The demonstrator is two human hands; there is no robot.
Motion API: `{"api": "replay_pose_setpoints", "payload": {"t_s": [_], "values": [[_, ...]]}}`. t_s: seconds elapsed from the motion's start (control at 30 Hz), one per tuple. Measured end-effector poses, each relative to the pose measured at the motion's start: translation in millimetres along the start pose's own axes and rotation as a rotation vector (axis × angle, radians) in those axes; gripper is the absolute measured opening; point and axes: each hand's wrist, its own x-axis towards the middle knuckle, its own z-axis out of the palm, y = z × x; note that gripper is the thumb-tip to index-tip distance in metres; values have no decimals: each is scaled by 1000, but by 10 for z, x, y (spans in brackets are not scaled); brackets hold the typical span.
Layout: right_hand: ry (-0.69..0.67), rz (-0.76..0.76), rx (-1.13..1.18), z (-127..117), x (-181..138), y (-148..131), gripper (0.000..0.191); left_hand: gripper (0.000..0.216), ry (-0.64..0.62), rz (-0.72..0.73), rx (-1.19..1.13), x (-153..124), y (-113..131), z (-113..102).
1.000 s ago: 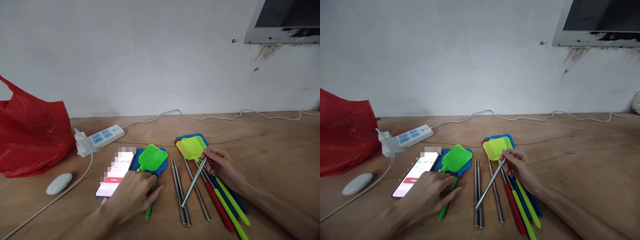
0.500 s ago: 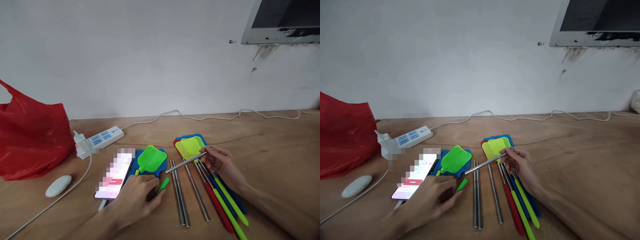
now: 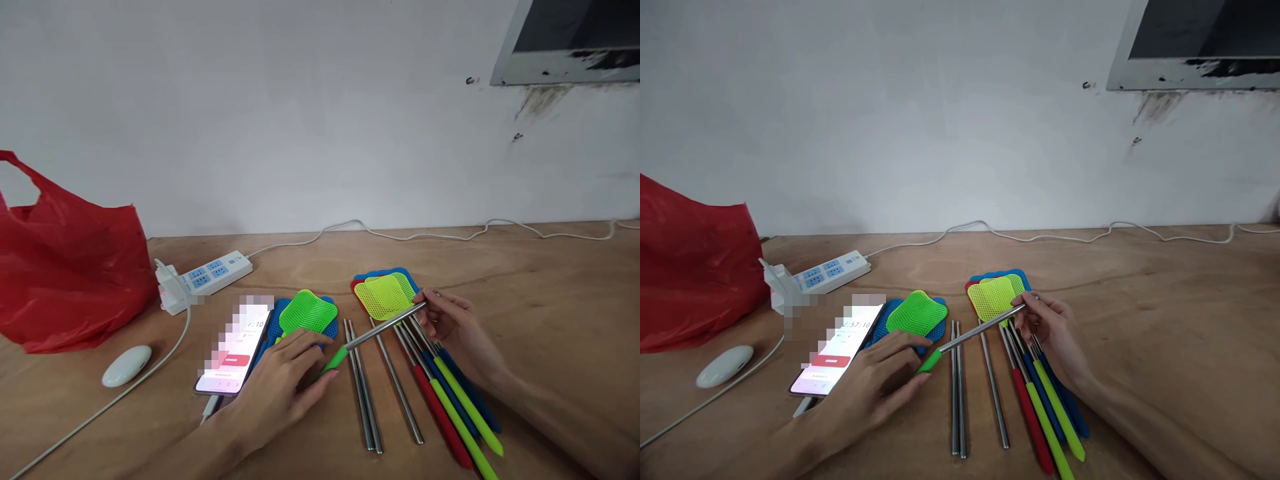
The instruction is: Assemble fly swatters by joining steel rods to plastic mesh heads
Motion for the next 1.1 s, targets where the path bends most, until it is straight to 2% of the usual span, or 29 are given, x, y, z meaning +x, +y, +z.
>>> {"api": "replay_pose_setpoints", "payload": {"t_s": [0.13, 0.27, 0.4, 0.6, 0.8, 0.97, 1.1], "values": [[35, -27, 34, 6, -4, -21, 31, 14, 30, 49, -18, -15, -4, 2], [41, -55, 45, 1, -19, -19, 29, 10, -36, 64, -26, -47, 10, 15], [27, -108, 49, -26, -40, 5, 25, 21, -74, 57, 8, -76, 24, 36], [-4, -184, 7, -30, -68, 15, 25, 34, 53, 129, 108, -77, 65, 17], [6, -134, 10, 41, -85, -17, 34, 48, 38, 141, 99, -70, 66, 5], [11, -110, 24, 63, -75, -18, 36, 68, 4, 86, -50, -82, 58, 16], [29, -76, 66, 64, -43, -35, 35, 60, 17, 98, 28, -101, 70, 17]]}}
